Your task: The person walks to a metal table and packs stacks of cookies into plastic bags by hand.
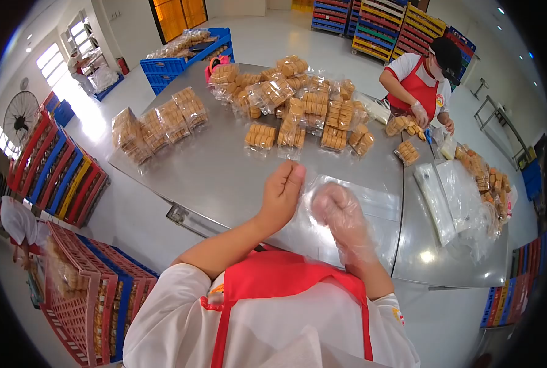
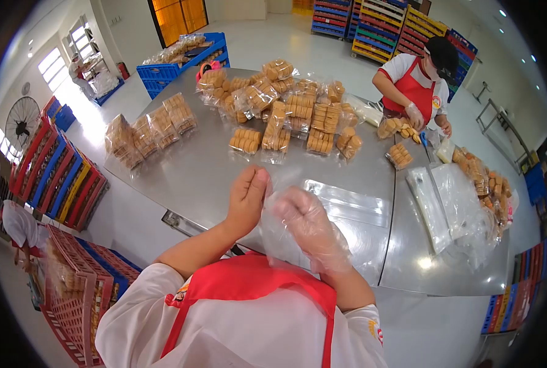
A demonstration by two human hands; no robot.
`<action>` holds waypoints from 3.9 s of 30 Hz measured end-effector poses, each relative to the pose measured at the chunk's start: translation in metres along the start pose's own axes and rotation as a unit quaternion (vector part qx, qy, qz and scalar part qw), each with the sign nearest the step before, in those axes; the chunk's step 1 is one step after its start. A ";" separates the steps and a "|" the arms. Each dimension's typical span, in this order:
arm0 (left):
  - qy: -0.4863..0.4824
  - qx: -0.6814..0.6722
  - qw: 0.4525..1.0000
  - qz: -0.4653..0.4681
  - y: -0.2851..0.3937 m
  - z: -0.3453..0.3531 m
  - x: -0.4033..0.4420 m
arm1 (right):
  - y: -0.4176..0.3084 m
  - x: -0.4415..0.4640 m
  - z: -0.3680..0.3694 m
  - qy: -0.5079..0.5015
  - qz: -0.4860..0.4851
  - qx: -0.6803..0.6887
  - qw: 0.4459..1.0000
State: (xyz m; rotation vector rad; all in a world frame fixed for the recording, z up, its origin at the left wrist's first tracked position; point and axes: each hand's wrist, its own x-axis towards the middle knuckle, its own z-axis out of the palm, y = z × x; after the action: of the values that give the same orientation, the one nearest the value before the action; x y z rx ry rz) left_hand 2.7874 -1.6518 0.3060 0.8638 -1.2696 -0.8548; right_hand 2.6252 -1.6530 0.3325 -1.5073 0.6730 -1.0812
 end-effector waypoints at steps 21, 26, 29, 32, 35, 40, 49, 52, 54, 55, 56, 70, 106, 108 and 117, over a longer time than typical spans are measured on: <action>-0.213 -0.347 0.879 -0.248 0.043 -0.015 -0.002 | -0.033 -0.017 -0.012 0.002 -0.104 -0.431 0.896; -0.290 -0.244 0.894 -0.241 0.064 -0.016 -0.013 | -0.054 -0.026 -0.007 -0.023 -0.139 -0.469 0.872; -0.301 -0.192 0.919 -0.167 0.069 -0.013 -0.016 | -0.060 -0.028 -0.002 0.004 -0.146 -0.403 0.903; -0.302 -0.142 0.936 -0.114 0.069 -0.012 -0.020 | -0.059 -0.027 -0.002 0.013 -0.164 -0.379 0.910; -0.312 -0.152 0.930 -0.117 0.063 -0.012 -0.022 | -0.058 -0.025 -0.005 0.015 -0.171 -0.368 0.914; -0.317 -0.161 0.929 -0.105 0.060 -0.008 -0.023 | -0.053 -0.025 -0.009 0.020 -0.154 -0.367 0.917; -0.325 -0.147 0.931 -0.076 0.054 -0.004 -0.018 | -0.051 -0.022 -0.015 0.025 -0.145 -0.362 0.920; -0.331 -0.136 0.931 -0.074 0.051 -0.003 -0.016 | -0.050 -0.021 -0.017 0.029 -0.147 -0.356 0.922; -0.334 -0.129 0.930 -0.076 0.052 -0.003 -0.015 | -0.048 -0.021 -0.018 0.031 -0.149 -0.355 0.923; -0.335 -0.130 0.929 -0.082 0.055 -0.003 -0.014 | -0.046 -0.021 -0.018 0.030 -0.150 -0.356 0.922; -0.337 -0.130 0.929 -0.088 0.057 -0.003 -0.013 | -0.045 -0.020 -0.019 0.030 -0.151 -0.357 0.921; -0.317 -0.144 0.932 -0.105 0.049 -0.001 -0.011 | -0.042 -0.016 -0.023 0.026 -0.146 -0.354 0.924; -0.154 0.384 0.897 0.152 0.039 -0.022 0.009 | 0.012 -0.008 -0.022 0.165 0.011 -0.258 0.952; -0.156 0.450 0.862 0.171 0.041 -0.019 0.011 | 0.009 -0.006 -0.015 0.184 -0.074 -0.342 0.918; -0.129 0.460 0.868 0.136 0.064 -0.024 0.014 | 0.015 -0.003 -0.014 0.275 -0.283 -0.531 0.750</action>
State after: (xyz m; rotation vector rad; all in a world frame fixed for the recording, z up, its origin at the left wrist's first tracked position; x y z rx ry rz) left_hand 2.8159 -1.6347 0.3672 1.2844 -2.0349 -0.0805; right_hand 2.6140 -1.6603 0.3172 -2.4954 1.4682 -1.7979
